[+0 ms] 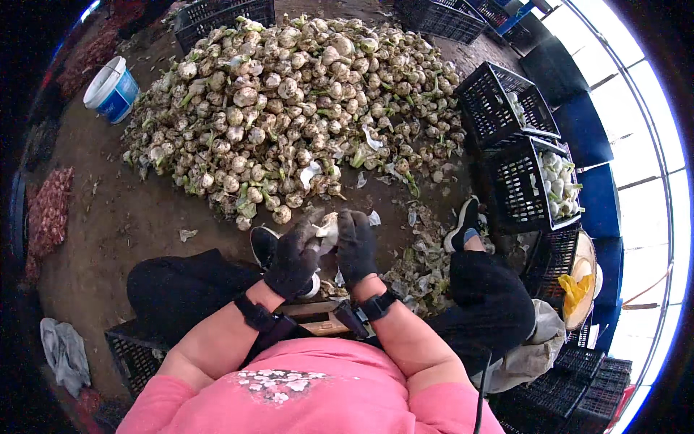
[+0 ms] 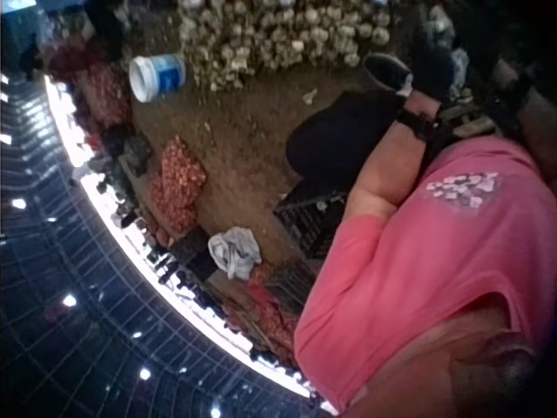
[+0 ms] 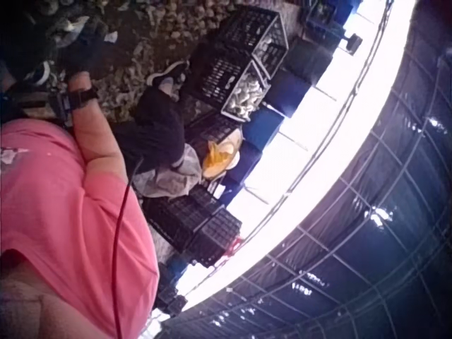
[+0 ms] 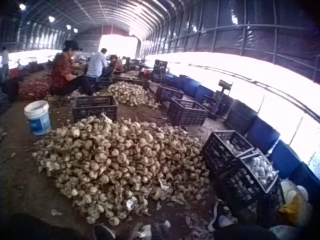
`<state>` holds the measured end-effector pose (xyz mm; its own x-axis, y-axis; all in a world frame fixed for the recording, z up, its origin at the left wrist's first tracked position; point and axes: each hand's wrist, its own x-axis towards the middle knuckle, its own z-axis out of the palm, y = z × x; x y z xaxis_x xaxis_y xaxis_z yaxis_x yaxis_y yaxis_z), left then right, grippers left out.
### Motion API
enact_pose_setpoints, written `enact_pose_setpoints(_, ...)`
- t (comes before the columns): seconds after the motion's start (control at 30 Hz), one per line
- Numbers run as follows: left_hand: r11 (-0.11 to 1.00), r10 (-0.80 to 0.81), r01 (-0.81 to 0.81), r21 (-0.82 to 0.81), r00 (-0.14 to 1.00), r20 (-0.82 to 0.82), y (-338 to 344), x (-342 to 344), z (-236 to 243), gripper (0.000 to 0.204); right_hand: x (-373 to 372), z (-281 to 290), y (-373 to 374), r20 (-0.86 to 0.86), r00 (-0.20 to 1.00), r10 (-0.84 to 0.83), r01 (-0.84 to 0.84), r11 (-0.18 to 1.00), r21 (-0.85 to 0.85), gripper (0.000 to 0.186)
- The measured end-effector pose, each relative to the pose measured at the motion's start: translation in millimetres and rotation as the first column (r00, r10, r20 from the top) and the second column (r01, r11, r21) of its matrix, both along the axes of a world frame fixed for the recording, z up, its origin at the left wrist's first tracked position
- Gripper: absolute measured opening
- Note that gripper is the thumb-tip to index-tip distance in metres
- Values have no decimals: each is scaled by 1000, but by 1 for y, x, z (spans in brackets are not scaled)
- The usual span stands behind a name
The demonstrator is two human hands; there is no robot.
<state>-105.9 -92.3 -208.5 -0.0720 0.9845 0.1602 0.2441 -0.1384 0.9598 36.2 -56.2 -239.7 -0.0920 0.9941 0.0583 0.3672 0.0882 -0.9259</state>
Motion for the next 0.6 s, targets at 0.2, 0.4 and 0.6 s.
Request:
enact_pose_setpoints(0.2, 992, -120, 122, -11, 985, 125, 0, -15, 13, 40, -16, 19, 1, -542, 782, 308, -447, 883, -142, 34)
enact_pose_setpoints(0.4, 902, 56, 212, -376, 805, 591, 10, -28, 2, 23, -2, 45, -5, -884, 457, -100, -613, 685, -394, 47)
enact_pose_setpoints(0.6, 984, -99, 175, 31, 685, -721, 14, -31, -62, 15, 0, 70, -18, -354, 886, 298, -388, 895, -220, 29)
